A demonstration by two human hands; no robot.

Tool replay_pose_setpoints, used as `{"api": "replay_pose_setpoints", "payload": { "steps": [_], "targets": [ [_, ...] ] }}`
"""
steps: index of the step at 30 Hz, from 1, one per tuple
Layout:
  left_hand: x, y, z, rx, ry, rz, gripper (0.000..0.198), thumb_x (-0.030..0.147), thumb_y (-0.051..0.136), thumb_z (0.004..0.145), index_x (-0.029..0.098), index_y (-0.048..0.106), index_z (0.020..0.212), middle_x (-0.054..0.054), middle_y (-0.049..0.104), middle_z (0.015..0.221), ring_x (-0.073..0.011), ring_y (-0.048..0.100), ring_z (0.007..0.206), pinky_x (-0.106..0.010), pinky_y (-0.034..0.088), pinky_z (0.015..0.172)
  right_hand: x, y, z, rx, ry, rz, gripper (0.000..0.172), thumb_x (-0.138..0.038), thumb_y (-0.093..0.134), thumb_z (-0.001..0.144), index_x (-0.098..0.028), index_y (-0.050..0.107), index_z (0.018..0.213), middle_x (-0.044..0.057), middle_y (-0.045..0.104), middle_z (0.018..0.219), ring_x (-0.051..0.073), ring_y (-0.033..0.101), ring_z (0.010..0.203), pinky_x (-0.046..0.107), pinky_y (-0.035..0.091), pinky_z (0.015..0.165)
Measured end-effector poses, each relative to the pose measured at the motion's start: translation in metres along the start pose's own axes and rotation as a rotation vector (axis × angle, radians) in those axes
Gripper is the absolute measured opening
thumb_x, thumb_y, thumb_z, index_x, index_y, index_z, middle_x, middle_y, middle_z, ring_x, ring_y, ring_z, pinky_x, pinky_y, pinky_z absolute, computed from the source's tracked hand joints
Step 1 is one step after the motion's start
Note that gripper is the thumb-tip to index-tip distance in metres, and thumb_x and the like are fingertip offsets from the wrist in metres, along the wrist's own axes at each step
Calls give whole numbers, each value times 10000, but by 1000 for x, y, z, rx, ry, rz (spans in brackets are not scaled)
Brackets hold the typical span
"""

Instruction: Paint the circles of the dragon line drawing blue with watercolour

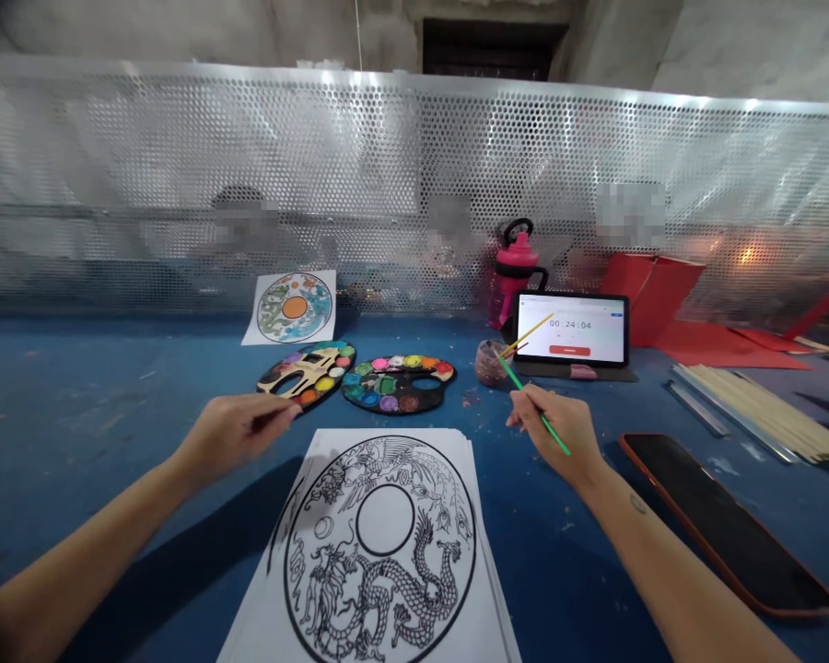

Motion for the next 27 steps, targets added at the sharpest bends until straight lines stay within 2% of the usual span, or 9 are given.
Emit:
{"api": "replay_pose_setpoints", "payload": {
  "steps": [3,5,7,11,13,16,19,23,27],
  "targets": [
    [51,13,-12,-99,340,70,311,327,404,926,187,650,798,-13,653,683,-138,588,612,-235,364,568,-12,8,-5,-43,-64,-21,484,-377,387,940,-203,554,520,-3,582,504,113,544,491,250,389,560],
    [73,19,-21,-156,464,68,304,321,401,936,183,635,800,-9,619,643,-137,565,582,-243,353,550,-13,13,-8,-75,-83,33,516,-375,339,955,-203,537,511,1,566,492,112,526,479,258,380,548],
    [85,24,-26,-195,512,46,295,329,405,937,185,629,810,-10,612,647,-144,561,581,-254,360,544,-9,16,-9,-79,-50,144,489,-397,296,963,-212,572,605,6,586,525,123,532,495,265,393,544],
    [95,31,-29,-248,533,-22,258,339,422,928,187,630,940,-45,678,845,-174,623,730,-285,449,630,4,11,-6,22,62,415,407,-465,251,957,-252,596,996,39,687,796,180,601,681,307,461,625],
    [97,33,-30,-262,553,-52,267,341,430,926,182,620,1024,-63,690,977,-192,643,849,-305,487,718,8,12,-4,45,119,441,370,-483,318,938,-259,607,999,53,688,923,200,604,768,325,465,659],
    [99,38,-31,-292,575,-71,293,351,431,927,185,605,1093,-64,685,1073,-208,645,951,-326,511,787,13,15,-6,59,212,404,285,-458,511,872,-239,623,727,38,664,739,183,572,672,312,436,619],
    [99,43,-32,-316,576,-83,297,352,430,928,184,611,1092,-65,692,1059,-206,654,944,-325,523,796,16,11,-10,175,256,552,389,-443,528,868,-225,521,546,2,511,495,138,458,481,295,345,488],
    [99,42,-32,-306,572,-101,287,335,426,932,178,627,1063,-75,701,1015,-194,659,916,-303,519,806,22,6,-11,287,322,861,429,-449,466,899,-224,500,536,-10,431,448,119,378,413,297,256,437],
    [101,39,-32,-289,577,-114,279,330,424,932,180,633,1042,-77,707,972,-184,663,886,-286,515,787,31,11,-8,233,439,1005,427,-492,433,900,-233,528,573,-15,399,385,134,381,405,300,280,452]
  ]
}}
Point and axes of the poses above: each hand's wrist, its own z-axis towards the middle knuckle, its own y-axis out of the palm, x = y × z, the point moved 10 cm from there along z, towards the middle knuckle
